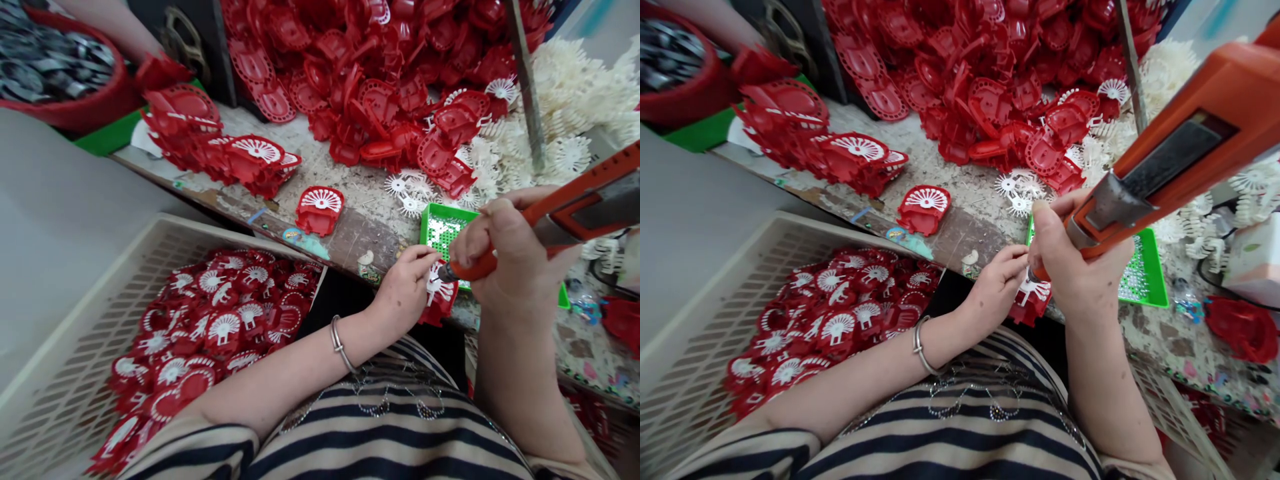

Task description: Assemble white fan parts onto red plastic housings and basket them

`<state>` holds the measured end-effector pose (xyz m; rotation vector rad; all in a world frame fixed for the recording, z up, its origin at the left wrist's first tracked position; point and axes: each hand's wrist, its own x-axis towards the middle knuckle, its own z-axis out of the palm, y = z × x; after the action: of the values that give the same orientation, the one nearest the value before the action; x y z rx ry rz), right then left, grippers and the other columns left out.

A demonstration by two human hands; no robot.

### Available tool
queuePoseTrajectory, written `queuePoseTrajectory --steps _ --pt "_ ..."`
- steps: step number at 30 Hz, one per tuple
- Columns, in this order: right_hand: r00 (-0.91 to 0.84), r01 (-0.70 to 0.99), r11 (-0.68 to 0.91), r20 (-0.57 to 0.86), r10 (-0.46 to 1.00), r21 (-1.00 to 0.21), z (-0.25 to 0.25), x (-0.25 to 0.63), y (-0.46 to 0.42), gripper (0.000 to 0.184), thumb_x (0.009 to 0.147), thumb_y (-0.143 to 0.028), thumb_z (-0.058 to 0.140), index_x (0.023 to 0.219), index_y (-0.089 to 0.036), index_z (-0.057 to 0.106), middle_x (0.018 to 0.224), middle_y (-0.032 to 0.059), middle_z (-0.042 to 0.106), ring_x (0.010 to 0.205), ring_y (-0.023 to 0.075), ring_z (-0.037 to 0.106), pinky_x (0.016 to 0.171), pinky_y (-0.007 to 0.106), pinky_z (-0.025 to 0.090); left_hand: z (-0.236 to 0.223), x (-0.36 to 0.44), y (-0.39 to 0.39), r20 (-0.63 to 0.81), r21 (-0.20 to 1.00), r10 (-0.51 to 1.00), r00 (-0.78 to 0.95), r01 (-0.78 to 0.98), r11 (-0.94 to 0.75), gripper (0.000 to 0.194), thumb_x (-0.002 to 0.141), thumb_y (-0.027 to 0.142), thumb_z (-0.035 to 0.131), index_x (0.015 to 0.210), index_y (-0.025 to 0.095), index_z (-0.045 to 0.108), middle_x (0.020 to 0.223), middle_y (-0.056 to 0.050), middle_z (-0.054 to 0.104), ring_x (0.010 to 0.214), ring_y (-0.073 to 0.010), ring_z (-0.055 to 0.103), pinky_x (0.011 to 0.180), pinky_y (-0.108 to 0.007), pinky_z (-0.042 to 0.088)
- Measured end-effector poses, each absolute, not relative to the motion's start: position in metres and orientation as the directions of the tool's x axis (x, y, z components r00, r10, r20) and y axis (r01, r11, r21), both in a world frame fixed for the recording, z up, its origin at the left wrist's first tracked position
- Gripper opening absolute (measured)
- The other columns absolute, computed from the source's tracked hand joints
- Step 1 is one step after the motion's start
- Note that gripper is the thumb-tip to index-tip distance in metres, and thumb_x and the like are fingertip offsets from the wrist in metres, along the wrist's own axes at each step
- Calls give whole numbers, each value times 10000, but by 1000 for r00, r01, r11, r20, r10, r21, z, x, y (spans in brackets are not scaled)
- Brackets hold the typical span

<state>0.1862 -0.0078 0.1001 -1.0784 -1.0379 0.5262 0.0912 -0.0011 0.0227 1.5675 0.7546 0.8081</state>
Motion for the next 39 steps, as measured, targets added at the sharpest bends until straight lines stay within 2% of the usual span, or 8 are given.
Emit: queuePoseTrajectory --steps 6,13,21,29,35,39 --pt "461 115 426 428 778 -897 100 186 -7 140 784 -232 712 725 -240 586 448 -74 494 321 114 414 323 263 357 22 91 -2 97 990 831 547 30 -135 389 878 73 385 1096 164 694 1203 -102 595 1153 -168 555 1073 -342 422" --pt "469 135 411 423 775 -902 101 186 -7 139 787 -216 695 713 -242 580 442 -77 484 324 111 409 333 264 351 24 91 -1 84 990 825 559 45 -131 398 878 64 378 1145 83 672 1232 -151 579 1168 -176 549 1081 -320 411" --pt "468 161 449 468 750 -879 101 184 -5 178 780 -269 732 702 -242 575 436 -82 449 311 99 372 324 265 301 23 90 -1 95 987 827 554 54 -149 412 869 57 383 1137 166 676 1229 -107 585 1179 -172 547 1090 -348 410" --pt "472 125 455 456 754 -882 100 182 -6 154 764 -227 726 721 -233 578 437 -71 464 313 107 379 328 277 299 25 91 -1 86 990 827 555 43 -132 400 899 75 369 1161 135 665 1239 -128 577 1187 -161 545 1105 -324 395" --pt "455 133 447 455 766 -885 98 184 -5 172 765 -249 724 703 -242 564 433 -78 451 312 104 372 324 270 297 26 91 0 82 990 822 563 53 -134 390 898 83 383 1143 169 674 1219 -108 585 1168 -168 555 1089 -334 414" --pt "462 102 462 454 762 -881 95 186 -3 172 774 -234 712 695 -235 559 414 -82 452 296 105 369 314 259 300 23 91 1 93 989 822 562 44 -142 397 881 59 383 1141 132 675 1213 -126 581 1162 -176 553 1086 -332 413"
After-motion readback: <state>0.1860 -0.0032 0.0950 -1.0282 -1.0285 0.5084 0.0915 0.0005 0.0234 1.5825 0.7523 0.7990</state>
